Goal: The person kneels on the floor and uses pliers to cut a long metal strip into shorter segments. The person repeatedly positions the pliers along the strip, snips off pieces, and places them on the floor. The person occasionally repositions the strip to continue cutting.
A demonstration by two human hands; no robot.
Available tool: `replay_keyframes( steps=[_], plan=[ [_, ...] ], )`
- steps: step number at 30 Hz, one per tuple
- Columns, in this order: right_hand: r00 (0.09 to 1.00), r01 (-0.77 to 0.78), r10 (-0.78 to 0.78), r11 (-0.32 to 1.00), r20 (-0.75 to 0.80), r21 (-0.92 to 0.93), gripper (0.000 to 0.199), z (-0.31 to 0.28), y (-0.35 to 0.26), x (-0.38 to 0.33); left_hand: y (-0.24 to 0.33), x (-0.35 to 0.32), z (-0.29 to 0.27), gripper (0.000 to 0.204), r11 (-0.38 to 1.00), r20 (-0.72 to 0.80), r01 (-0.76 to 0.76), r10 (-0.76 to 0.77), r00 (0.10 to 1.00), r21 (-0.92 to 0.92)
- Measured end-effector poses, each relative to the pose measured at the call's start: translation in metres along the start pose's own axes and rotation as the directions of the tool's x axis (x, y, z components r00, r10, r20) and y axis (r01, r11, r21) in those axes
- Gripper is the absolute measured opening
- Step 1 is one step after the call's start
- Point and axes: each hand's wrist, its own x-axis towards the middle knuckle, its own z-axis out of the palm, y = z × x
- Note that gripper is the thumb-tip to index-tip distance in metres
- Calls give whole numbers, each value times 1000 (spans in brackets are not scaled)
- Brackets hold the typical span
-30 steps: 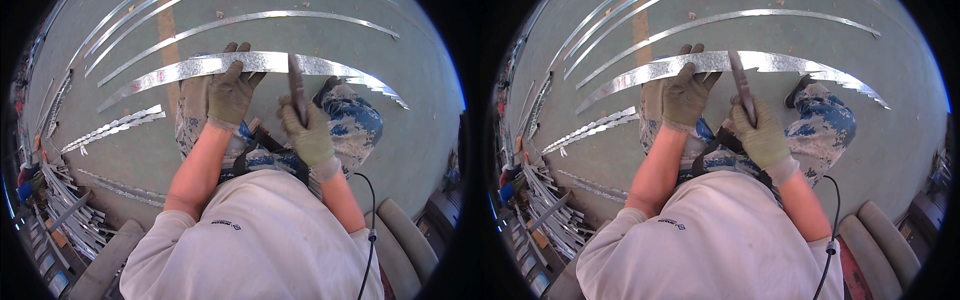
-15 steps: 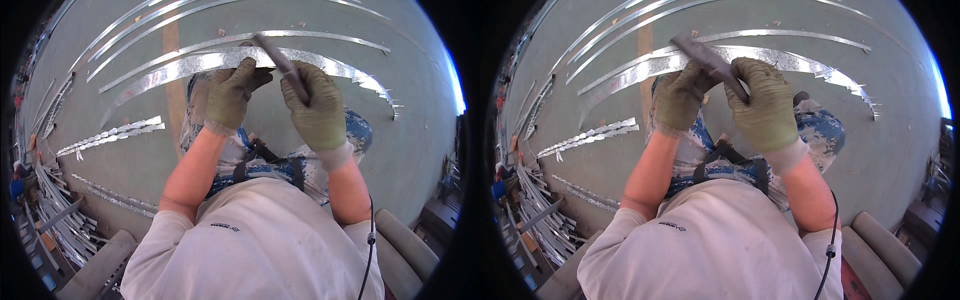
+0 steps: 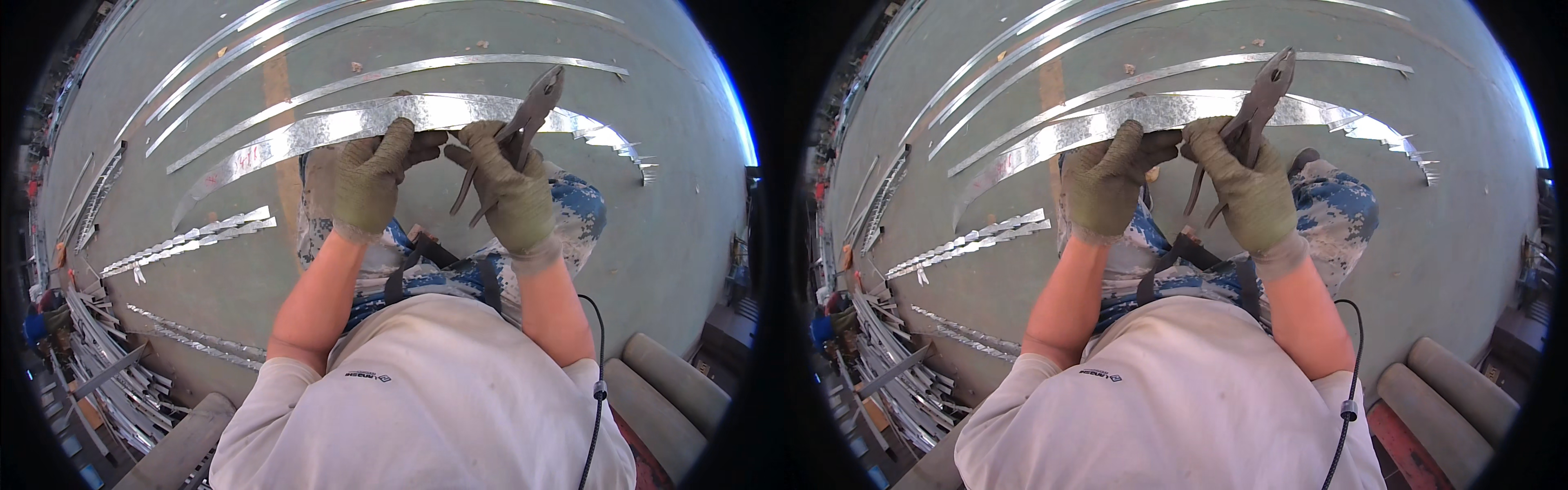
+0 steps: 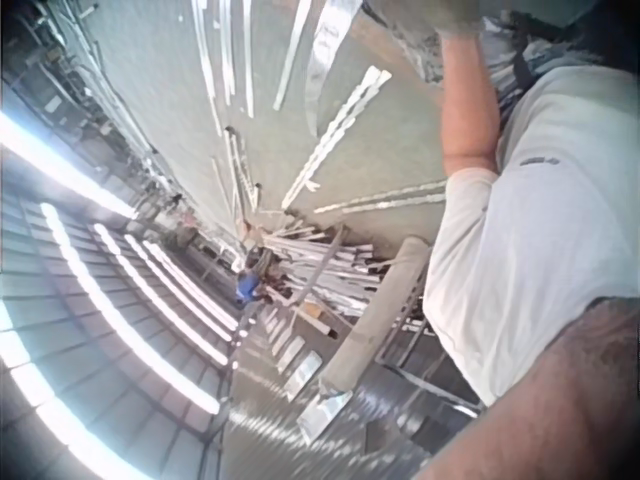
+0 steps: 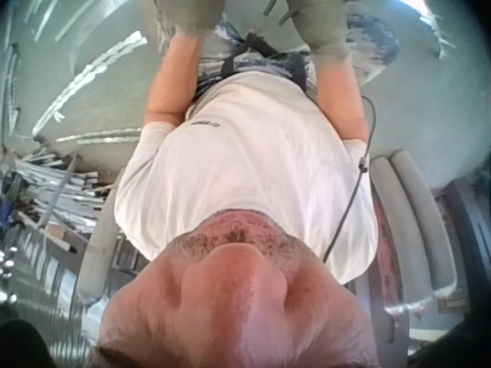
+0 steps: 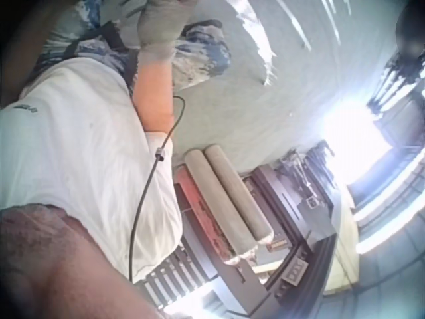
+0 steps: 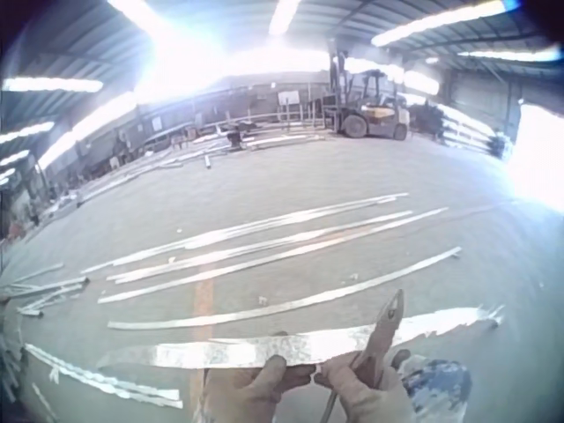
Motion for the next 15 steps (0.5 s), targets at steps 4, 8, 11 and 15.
replay_keyframes(
  steps=[4, 8, 11, 15],
  plan=[
    [1000, -9, 9, 1000, 4, 20, 26, -3, -6, 5, 8, -2, -9, 30, 968, 57, 75, -91, 994, 241],
    [1000, -16, 16, 1000, -27, 3, 28, -13, -6, 8, 26, -25, -19, 31, 540, 220, -312, 229, 948, 782],
    [995, -41, 43, 999, -89, 23, 29, -15, -10, 11, 43, -22, -17, 44, 45, 416, -486, 452, 789, 873],
    [996, -75, 75, 997, -48, 2, 31, -9, -22, 9, 46, 23, -47, 51, -306, 591, -505, 404, 699, 807]
  ],
)
